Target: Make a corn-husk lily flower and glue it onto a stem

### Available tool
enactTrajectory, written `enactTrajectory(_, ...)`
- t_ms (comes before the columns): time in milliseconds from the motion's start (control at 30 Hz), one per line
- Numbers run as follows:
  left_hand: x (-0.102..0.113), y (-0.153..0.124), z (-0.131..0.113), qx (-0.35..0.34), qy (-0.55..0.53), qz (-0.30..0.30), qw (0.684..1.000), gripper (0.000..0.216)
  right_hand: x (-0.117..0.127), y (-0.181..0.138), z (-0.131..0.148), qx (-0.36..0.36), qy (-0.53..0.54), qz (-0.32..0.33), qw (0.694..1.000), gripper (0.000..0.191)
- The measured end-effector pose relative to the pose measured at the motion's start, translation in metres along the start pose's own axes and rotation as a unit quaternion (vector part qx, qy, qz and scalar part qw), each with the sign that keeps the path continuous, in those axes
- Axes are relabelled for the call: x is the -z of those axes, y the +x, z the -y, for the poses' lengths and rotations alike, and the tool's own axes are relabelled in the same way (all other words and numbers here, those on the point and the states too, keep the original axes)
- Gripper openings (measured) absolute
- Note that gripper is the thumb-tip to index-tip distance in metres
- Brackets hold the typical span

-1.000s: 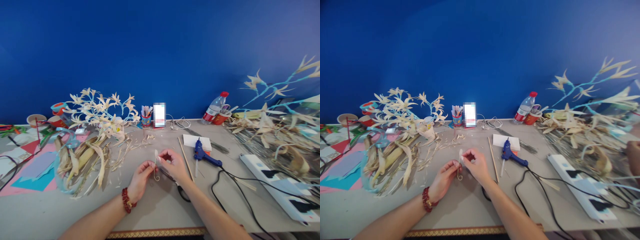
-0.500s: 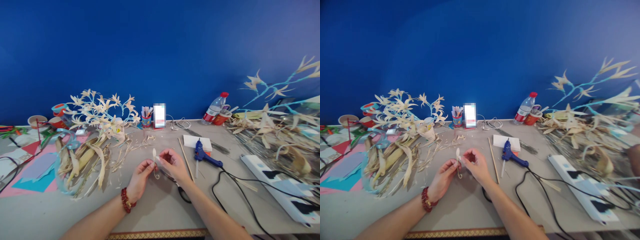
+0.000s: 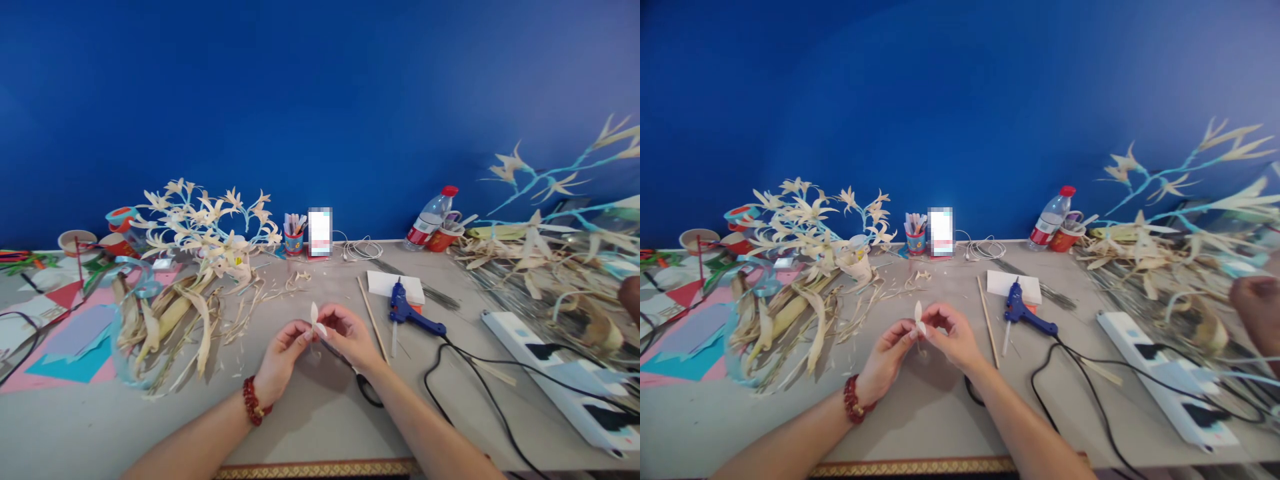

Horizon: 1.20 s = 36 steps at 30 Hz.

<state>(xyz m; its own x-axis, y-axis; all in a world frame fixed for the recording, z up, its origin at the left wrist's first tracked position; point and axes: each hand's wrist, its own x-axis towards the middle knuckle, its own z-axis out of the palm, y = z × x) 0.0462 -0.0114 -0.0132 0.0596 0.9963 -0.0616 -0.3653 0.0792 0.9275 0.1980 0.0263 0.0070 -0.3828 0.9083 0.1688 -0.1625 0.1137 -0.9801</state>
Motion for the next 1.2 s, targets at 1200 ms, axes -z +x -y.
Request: enactTrajectory(1200,-0.0001,-0.0043,-0.0033,-0.059,0.095,0.004,0.994,0.016,0.0017,0.0005,0.0012,0.033,-0.015,0.026,0.999,0.022)
